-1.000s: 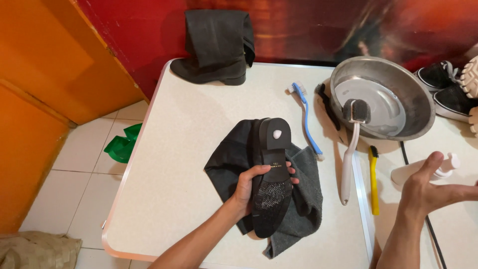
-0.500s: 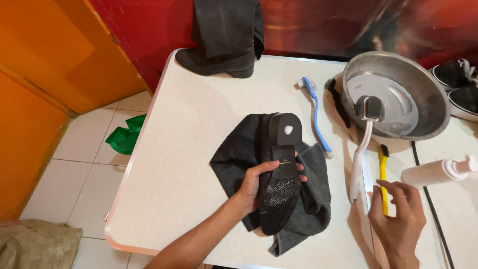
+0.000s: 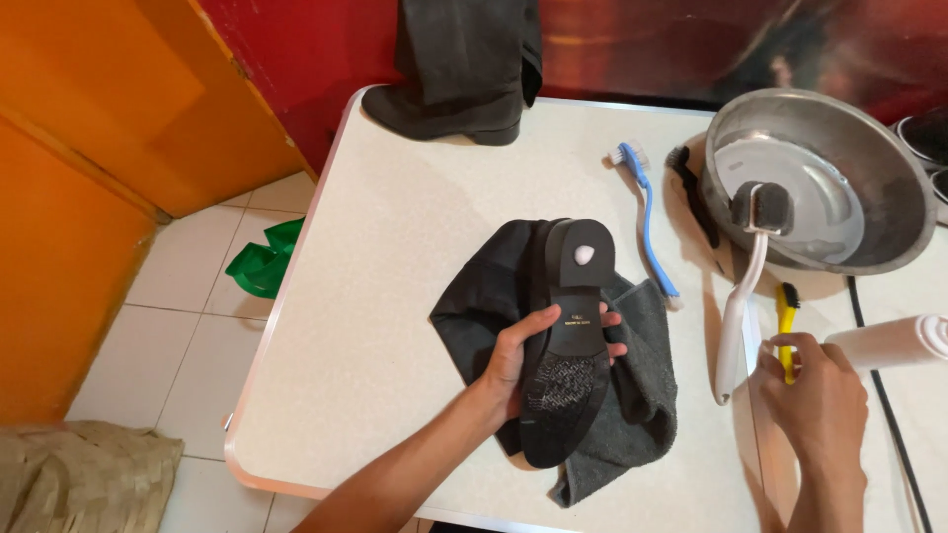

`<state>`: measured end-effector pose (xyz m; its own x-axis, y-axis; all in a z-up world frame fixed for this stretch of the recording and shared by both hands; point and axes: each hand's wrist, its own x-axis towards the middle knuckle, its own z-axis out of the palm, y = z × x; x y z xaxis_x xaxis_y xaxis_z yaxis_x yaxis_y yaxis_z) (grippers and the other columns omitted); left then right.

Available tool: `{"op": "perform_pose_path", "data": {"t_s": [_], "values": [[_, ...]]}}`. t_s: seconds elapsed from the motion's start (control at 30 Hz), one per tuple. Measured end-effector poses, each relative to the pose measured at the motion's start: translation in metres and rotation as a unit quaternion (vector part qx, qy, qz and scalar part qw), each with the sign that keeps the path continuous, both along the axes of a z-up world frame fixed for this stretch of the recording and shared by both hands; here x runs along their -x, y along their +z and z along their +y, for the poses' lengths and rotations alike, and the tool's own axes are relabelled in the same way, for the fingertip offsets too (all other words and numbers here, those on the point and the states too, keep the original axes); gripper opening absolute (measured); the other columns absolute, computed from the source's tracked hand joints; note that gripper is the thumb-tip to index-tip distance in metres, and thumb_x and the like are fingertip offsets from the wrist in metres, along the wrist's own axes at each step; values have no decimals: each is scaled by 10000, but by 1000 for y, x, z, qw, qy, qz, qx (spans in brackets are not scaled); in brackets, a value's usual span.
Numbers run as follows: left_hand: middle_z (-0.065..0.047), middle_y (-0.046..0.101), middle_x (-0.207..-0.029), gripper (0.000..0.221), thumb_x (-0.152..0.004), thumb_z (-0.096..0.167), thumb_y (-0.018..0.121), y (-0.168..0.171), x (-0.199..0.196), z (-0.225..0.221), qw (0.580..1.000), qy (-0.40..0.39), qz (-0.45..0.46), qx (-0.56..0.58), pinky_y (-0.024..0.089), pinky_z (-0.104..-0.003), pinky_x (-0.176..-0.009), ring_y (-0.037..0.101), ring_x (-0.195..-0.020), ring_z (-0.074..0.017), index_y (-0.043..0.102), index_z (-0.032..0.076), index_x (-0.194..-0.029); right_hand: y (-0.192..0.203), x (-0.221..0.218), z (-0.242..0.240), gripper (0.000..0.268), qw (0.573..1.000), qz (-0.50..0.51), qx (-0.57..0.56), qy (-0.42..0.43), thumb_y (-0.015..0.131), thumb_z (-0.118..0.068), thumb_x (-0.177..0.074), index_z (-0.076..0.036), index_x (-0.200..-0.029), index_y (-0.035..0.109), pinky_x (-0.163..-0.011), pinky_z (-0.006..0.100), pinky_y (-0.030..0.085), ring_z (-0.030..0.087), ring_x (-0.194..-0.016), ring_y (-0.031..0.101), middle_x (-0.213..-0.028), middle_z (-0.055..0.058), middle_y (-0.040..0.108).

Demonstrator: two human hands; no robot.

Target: Cleaning the sole and heel of a black boot using a brush, cleaning solution, and a cloth.

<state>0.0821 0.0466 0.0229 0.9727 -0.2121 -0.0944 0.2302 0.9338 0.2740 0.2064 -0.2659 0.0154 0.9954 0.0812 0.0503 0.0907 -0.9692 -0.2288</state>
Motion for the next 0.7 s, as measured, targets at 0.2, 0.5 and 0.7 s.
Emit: {"op": "perform_pose_path", "data": {"t_s": [0.2, 0.5, 0.7], "values": [[-182, 635, -1339, 572, -970, 458, 621, -3, -2, 0, 1000, 1, -13, -4, 561, -429, -925, 682, -1108, -393, 629, -28, -1274, 1, -8, 1, 282, 1000, -9, -23, -1, 601, -235, -1066, -37, -1265, 627, -696, 481, 475, 345, -766, 646, -830, 144, 681], [-184, 649, -1213, 555, -944, 423, 629, 3, -1, -1, 1000, 11, -10, 4, 544, -412, -958, 663, -1145, -389, 629, -51, -1233, 40, 46, 19, 386, 938, -259, -215, 78, 560, 195, -1021, 146, -1402, 520, -761, 450, 546, 404, -914, 672, -1155, 336, 676], [-237, 661, -1259, 579, -951, 412, 612, -2, -3, 0, 1000, 2, 12, 13, 537, -428, -985, 668, -1142, -389, 607, -56, -1291, 135, 88, 95, 183, 903, -219, -313, 199, 563, 139, -1057, 124, -1215, 653, -835, 334, 574, 265, -943, 684, -1137, 215, 701]]}}
